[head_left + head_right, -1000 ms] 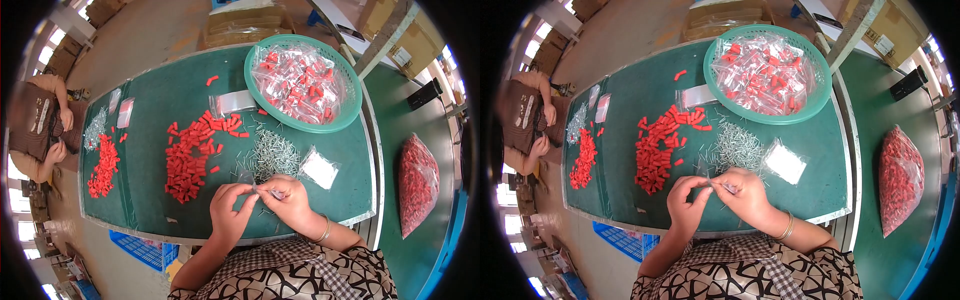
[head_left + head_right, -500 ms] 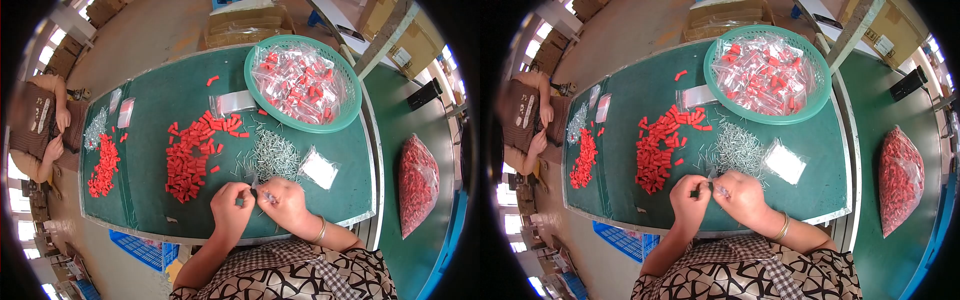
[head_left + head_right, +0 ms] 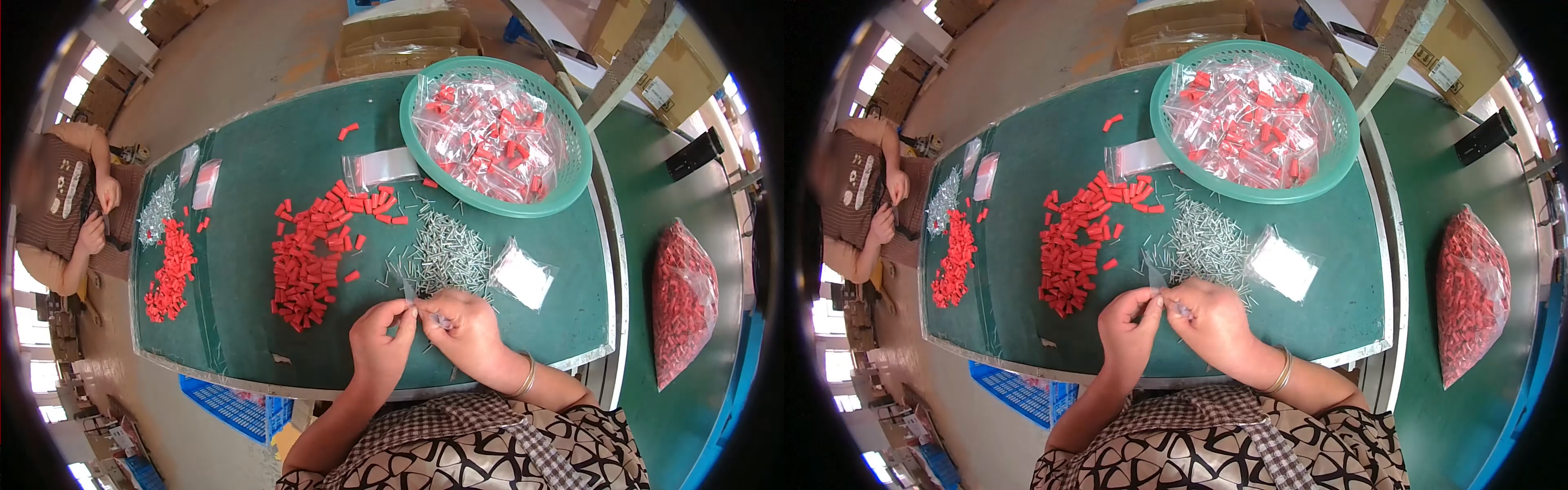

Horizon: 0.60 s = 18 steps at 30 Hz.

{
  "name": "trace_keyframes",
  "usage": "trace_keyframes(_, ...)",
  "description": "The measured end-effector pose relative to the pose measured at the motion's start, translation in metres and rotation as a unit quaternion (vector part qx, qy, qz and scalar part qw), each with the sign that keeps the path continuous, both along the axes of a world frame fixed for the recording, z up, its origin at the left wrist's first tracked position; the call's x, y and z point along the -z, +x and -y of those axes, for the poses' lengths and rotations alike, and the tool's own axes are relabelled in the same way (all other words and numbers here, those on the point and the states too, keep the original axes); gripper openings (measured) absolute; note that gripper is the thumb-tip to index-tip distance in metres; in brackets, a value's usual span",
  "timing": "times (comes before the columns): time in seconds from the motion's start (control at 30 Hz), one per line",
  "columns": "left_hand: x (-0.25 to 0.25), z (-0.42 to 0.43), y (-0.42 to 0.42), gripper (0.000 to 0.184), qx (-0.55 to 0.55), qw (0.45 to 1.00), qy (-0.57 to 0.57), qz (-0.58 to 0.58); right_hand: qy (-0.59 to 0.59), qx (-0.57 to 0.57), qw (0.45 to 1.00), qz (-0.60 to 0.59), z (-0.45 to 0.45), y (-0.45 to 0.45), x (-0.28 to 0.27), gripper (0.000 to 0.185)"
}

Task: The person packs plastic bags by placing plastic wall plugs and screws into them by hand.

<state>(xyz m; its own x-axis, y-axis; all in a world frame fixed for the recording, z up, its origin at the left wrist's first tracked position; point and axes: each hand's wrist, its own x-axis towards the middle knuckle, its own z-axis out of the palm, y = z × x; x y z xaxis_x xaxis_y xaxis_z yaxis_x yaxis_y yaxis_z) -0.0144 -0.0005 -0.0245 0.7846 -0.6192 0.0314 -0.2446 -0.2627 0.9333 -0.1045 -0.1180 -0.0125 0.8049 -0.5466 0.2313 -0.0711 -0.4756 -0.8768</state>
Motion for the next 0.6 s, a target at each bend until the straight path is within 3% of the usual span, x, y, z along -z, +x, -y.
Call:
trace_keyframes(0.17,-0.001,0.006,0.0,0.005,-0.015,0.998,-0.019,0.052,-0.058,0.004,0.998,0.006,-0.001,0.001,0.005,0.009)
trace_keyframes(0.37,0.001,0.002,0.013,0.01,0.008,0.982,0.041,0.182,-0.107,0.025,0.994,0.023,0.005,0.001,0.006,0.012)
trace_keyframes(0.47,0.006,0.0,0.013,0.013,0.014,0.996,0.015,0.086,-0.134,0.006,0.991,0.024,0.002,0.0,0.006,0.015)
trace_keyframes(0.57,-0.003,0.009,0.005,0.026,-0.015,0.985,-0.093,-0.147,-0.145,0.0,0.989,0.023,-0.002,0.0,0.008,0.016)
trace_keyframes(0.6,0.0,0.008,0.006,0.029,-0.003,0.989,-0.079,-0.123,-0.148,0.0,0.989,0.023,-0.003,0.001,0.009,0.016)
